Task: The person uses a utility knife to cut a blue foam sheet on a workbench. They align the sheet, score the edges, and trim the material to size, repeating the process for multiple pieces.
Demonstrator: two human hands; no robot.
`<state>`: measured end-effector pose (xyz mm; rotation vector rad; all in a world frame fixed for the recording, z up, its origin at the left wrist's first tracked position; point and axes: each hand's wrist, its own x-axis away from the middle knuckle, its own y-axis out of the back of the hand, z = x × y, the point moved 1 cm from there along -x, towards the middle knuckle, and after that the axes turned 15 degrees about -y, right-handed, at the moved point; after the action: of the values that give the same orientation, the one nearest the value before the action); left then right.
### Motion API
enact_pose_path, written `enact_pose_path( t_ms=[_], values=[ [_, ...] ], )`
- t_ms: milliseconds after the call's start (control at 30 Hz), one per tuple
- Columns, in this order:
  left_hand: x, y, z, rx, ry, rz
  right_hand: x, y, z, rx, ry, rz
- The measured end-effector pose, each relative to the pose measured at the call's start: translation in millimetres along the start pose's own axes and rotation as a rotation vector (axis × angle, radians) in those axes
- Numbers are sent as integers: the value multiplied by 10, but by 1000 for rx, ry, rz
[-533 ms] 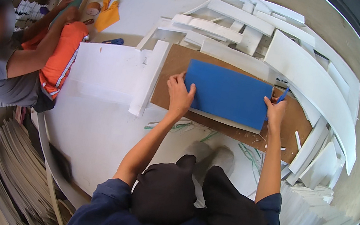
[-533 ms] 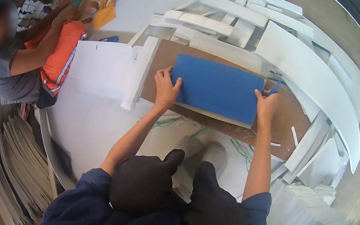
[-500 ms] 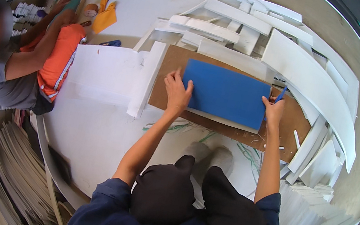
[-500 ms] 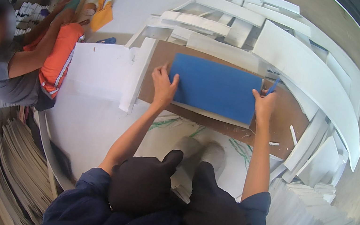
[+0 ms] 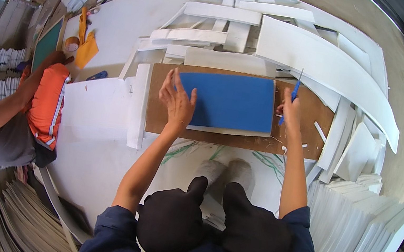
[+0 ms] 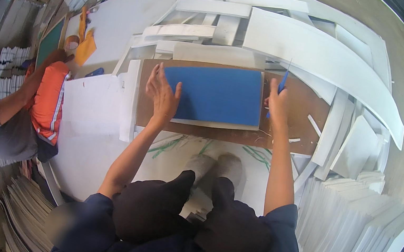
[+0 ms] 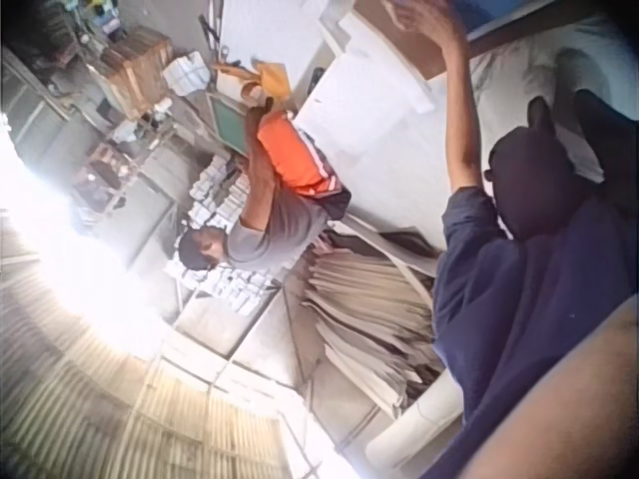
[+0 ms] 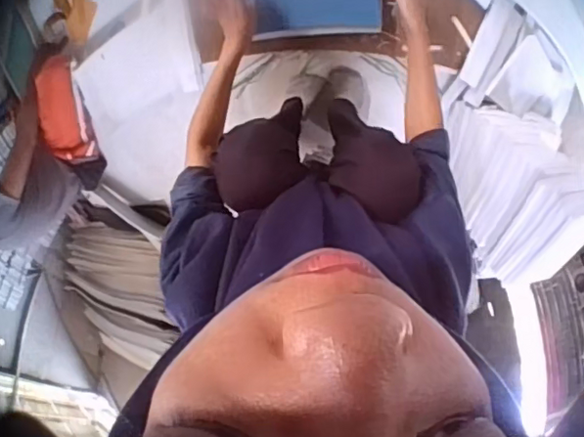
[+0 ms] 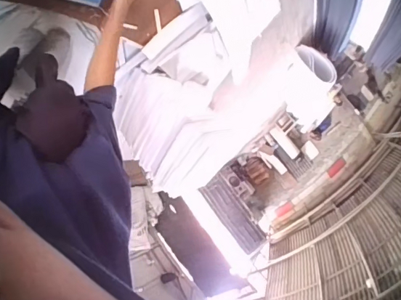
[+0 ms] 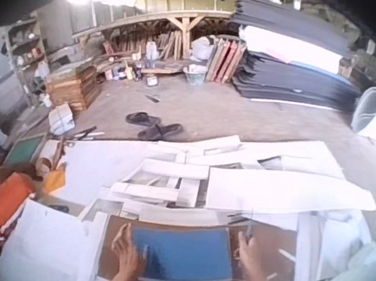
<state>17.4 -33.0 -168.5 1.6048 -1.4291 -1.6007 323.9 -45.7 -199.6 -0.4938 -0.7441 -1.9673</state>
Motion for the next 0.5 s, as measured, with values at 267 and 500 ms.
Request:
enact_pose_path(
  t_ms=[267, 500],
  values=[
    [-317, -533, -1136, 365, -565, 275, 553, 428, -300, 14, -3, 99],
    [-240, -631, -1333, 226, -541, 368, 634, 435, -394, 2, -137, -7]
  ],
)
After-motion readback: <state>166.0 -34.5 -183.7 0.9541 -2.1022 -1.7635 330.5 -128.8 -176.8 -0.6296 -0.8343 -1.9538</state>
